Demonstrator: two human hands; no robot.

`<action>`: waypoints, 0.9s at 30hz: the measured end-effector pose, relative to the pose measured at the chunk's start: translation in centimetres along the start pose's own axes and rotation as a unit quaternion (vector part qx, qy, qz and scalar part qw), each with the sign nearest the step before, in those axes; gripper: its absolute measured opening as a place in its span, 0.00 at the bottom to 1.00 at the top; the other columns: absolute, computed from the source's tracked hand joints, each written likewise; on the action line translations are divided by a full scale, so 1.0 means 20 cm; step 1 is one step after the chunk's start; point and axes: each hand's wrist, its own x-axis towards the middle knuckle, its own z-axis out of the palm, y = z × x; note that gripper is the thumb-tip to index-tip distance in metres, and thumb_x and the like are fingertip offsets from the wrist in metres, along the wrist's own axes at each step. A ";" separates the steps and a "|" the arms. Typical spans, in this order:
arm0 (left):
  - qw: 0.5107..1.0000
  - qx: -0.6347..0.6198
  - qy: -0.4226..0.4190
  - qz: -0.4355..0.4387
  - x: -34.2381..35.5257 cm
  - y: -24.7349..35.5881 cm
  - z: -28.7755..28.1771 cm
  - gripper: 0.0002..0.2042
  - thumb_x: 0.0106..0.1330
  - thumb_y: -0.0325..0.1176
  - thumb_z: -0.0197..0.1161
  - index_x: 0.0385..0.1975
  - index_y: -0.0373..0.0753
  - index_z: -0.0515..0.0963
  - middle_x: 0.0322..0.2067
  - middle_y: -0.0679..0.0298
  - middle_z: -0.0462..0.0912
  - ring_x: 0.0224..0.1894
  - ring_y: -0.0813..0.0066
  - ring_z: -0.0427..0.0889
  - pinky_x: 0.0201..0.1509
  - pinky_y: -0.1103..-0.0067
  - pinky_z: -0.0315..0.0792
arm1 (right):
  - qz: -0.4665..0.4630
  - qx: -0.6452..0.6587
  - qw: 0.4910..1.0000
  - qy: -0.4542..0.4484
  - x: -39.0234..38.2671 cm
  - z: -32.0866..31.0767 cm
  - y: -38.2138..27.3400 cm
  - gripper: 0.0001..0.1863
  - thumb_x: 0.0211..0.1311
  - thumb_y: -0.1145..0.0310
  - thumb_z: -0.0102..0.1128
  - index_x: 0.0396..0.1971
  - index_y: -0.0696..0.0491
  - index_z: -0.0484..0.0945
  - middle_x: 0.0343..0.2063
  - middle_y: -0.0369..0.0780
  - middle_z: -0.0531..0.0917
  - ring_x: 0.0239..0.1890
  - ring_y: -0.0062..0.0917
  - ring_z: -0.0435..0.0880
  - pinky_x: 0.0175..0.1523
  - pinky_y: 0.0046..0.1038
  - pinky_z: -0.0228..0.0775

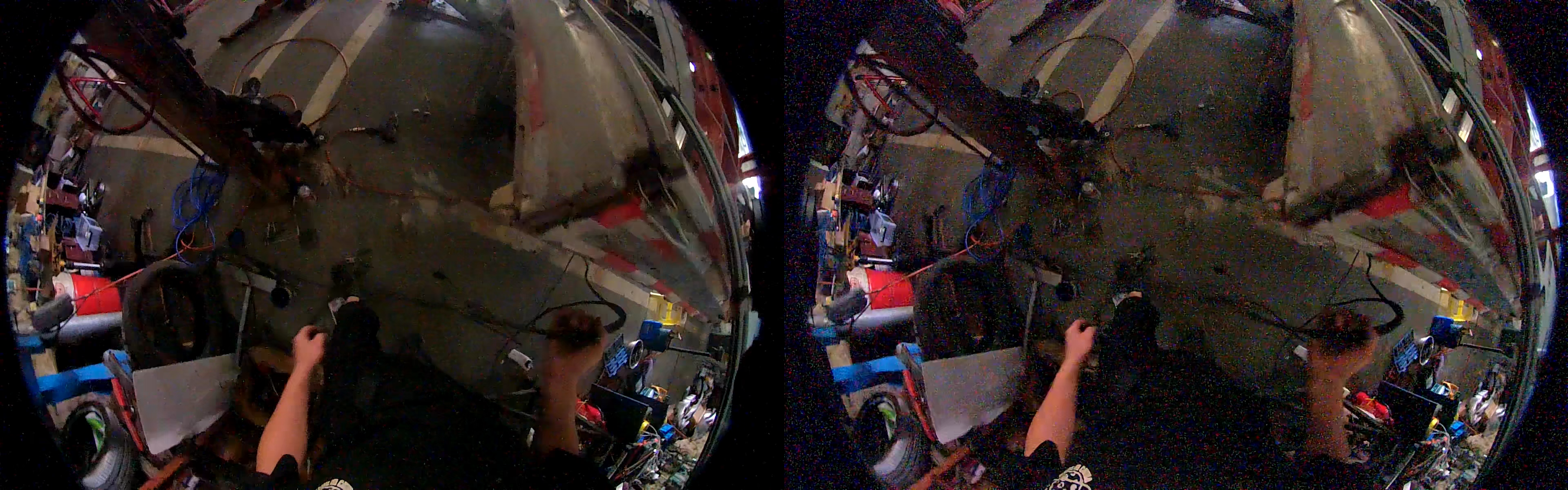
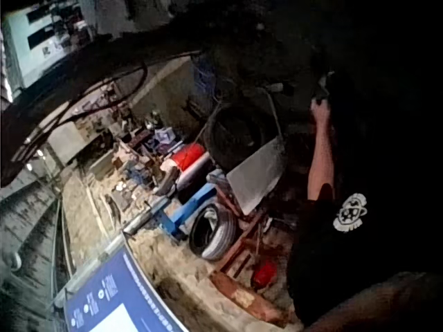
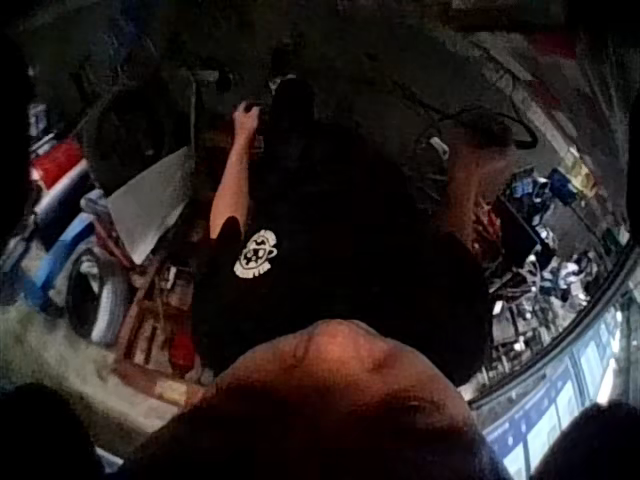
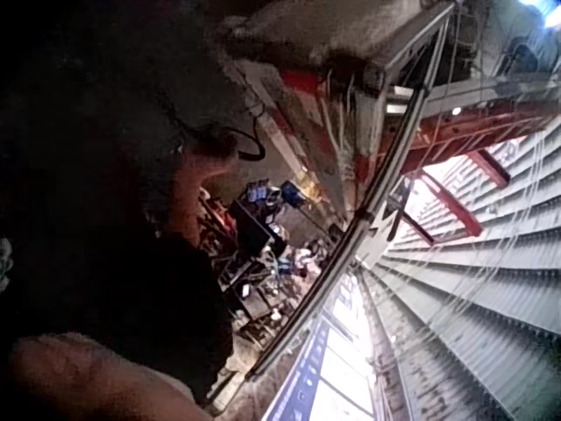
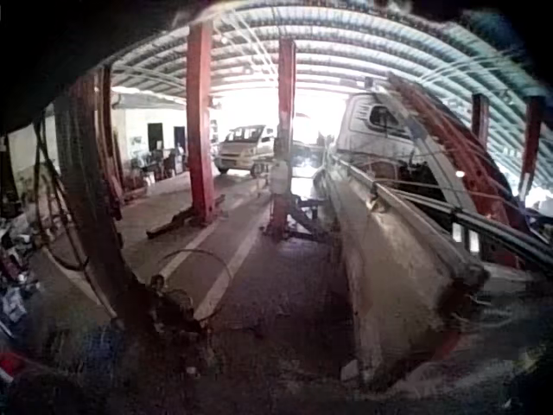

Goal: The person retrieves a welding machine and cables from a cluttered workshop, connects the welding gun to the machine, and works on the interior of a car door. They then retrieve a metal rod and a small metal part from a container and appear to install or adjust components inside the door.

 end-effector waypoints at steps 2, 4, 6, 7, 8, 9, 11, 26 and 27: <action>0.984 -0.073 -0.163 0.001 0.12 0.37 0.09 0.17 0.56 0.36 0.60 0.41 0.31 0.78 0.35 0.57 0.83 0.38 0.71 0.80 0.44 0.76 0.72 | 0.017 0.009 1.000 -0.013 -0.06 0.13 0.19 0.12 0.57 0.62 0.47 0.17 0.49 0.64 0.17 0.36 0.66 0.20 0.26 0.64 0.34 0.31 0.60; 0.959 -0.069 -0.272 0.027 0.30 0.56 0.27 0.16 0.60 0.38 0.58 0.40 0.31 0.78 0.34 0.57 0.82 0.36 0.70 0.79 0.41 0.76 0.72 | 0.033 0.009 0.998 -0.052 -0.06 0.27 0.40 0.12 0.57 0.63 0.47 0.17 0.49 0.63 0.18 0.36 0.66 0.20 0.25 0.64 0.35 0.32 0.61; 0.903 -0.090 -0.416 -0.058 0.47 0.68 0.43 0.22 0.62 0.48 0.57 0.42 0.32 0.76 0.36 0.59 0.81 0.35 0.69 0.77 0.37 0.72 0.71 | 0.057 -0.014 0.991 -0.120 -0.04 0.43 0.58 0.12 0.57 0.64 0.47 0.17 0.50 0.62 0.18 0.36 0.66 0.20 0.25 0.64 0.36 0.33 0.62; 0.876 -0.132 -0.446 -0.131 0.53 0.72 0.52 0.25 0.63 0.53 0.56 0.46 0.35 0.73 0.40 0.59 0.79 0.39 0.67 0.76 0.39 0.68 0.71 | 0.042 -0.029 0.997 -0.064 -0.09 0.62 0.66 0.14 0.60 0.63 0.45 0.16 0.50 0.60 0.17 0.36 0.64 0.20 0.24 0.63 0.35 0.32 0.61; 0.856 -0.161 -0.463 -0.167 0.57 0.81 0.55 0.26 0.63 0.53 0.55 0.48 0.34 0.72 0.40 0.59 0.79 0.40 0.66 0.76 0.39 0.67 0.71 | 0.028 -0.027 0.996 -0.082 -0.08 0.71 0.71 0.15 0.61 0.62 0.44 0.16 0.50 0.60 0.17 0.35 0.63 0.20 0.24 0.63 0.35 0.32 0.61; 0.835 -0.189 -0.476 -0.202 0.61 0.90 0.57 0.27 0.63 0.54 0.54 0.49 0.34 0.71 0.41 0.59 0.78 0.42 0.65 0.75 0.40 0.66 0.71 | 0.016 -0.024 0.995 -0.100 -0.06 0.77 0.74 0.15 0.62 0.62 0.44 0.16 0.50 0.59 0.17 0.35 0.63 0.20 0.24 0.63 0.34 0.32 0.61; 0.801 -0.236 -0.486 -0.259 0.71 1.09 0.56 0.27 0.63 0.53 0.55 0.49 0.34 0.70 0.40 0.58 0.78 0.41 0.64 0.76 0.39 0.66 0.71 | -0.008 -0.002 0.984 -0.176 0.03 0.86 0.78 0.18 0.65 0.59 0.42 0.16 0.49 0.59 0.16 0.35 0.61 0.20 0.24 0.64 0.36 0.32 0.62; 0.844 -0.440 -0.220 -0.212 2.07 2.31 0.12 0.02 0.55 0.26 0.59 0.25 0.36 0.74 0.25 0.58 0.77 0.26 0.66 0.77 0.22 0.72 0.68 | -0.033 -0.010 0.999 0.019 0.43 1.33 1.30 0.25 0.71 0.52 0.36 0.30 0.55 0.77 0.30 0.40 0.80 0.45 0.38 0.76 0.57 0.38 0.64; 0.838 -0.459 -0.204 -0.214 2.18 2.41 0.07 0.02 0.56 0.26 0.58 0.25 0.36 0.74 0.26 0.58 0.77 0.28 0.65 0.76 0.24 0.71 0.69 | -0.051 -0.019 0.998 0.018 0.52 1.26 1.40 0.23 0.70 0.52 0.37 0.33 0.56 0.76 0.32 0.41 0.80 0.44 0.37 0.77 0.58 0.37 0.63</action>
